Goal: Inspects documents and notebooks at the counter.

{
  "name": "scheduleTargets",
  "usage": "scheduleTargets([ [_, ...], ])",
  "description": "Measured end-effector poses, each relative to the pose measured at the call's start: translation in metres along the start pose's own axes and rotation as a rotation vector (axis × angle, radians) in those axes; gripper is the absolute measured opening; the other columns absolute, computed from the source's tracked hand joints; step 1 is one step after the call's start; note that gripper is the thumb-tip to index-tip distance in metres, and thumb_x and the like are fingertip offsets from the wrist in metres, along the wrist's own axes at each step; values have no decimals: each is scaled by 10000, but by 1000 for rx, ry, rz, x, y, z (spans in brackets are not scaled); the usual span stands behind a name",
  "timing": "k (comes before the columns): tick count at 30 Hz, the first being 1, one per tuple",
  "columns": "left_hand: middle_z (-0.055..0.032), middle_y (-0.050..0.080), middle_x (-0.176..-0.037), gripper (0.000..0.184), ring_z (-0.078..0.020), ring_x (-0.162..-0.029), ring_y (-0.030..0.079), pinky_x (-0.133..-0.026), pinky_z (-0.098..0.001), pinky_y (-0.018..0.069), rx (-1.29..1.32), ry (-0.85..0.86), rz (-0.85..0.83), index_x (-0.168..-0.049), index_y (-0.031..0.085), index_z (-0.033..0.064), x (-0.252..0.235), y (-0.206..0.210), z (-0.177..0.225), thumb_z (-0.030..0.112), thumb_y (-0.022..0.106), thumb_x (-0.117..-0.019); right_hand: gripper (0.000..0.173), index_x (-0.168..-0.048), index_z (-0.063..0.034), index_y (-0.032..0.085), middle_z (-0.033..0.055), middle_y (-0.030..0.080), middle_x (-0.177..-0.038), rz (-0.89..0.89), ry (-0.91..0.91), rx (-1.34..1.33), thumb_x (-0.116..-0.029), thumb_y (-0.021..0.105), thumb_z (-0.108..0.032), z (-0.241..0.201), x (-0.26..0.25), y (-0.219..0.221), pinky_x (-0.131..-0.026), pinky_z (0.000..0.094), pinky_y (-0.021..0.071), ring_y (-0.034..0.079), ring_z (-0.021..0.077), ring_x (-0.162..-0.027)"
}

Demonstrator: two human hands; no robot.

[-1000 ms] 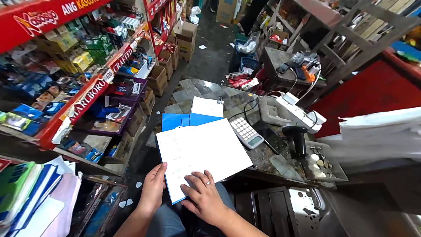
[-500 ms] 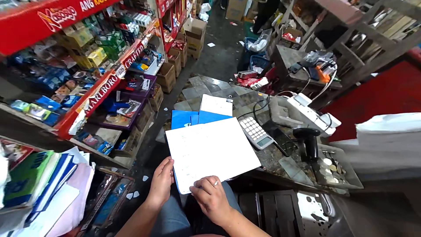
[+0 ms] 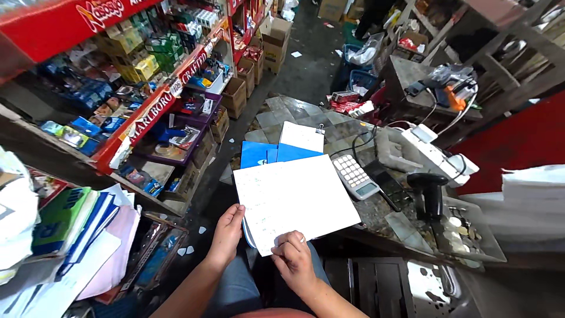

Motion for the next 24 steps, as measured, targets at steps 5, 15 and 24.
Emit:
scheduleTargets([
  [5, -45, 713, -885, 336, -110, -755, 711, -633, -265, 591, 19, -20, 26, -1187, 597, 36, 1, -2, 0, 234, 332, -1131, 182, -831, -99, 631, 23, 630, -869, 79, 94, -267, -941, 719, -214, 11, 2, -2, -889, 230, 479, 605, 102, -935],
  [15, -86, 733, -959, 180, -148, -825, 736, -714, -306, 631, 49, 29, -47, -1185, 586, -19, 0, 2, 1, 16, 470, -1052, 118, -1059, -184, 721, 21, 655, -956, -54, -127, 204, -985, 631, -208, -7, 4, 6, -962, 377, 418, 599, 185, -980],
  [24, -118, 739, -1000, 315, -171, -841, 752, -719, -317, 640, 29, 16, -36, -1353, 498, -8, -2, 2, 0, -31, 473, -1040, 173, -1102, -184, 702, 16, 617, -894, -87, -314, 436, -1016, 554, -157, -16, 9, 7, -935, 375, 364, 564, 179, -902],
])
Point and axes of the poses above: each hand's wrist, its own x-axis away from the middle knuckle, its own y-axis out of the palm, z = x × y, the point moved 7 cm from there along -x, towards the middle knuckle
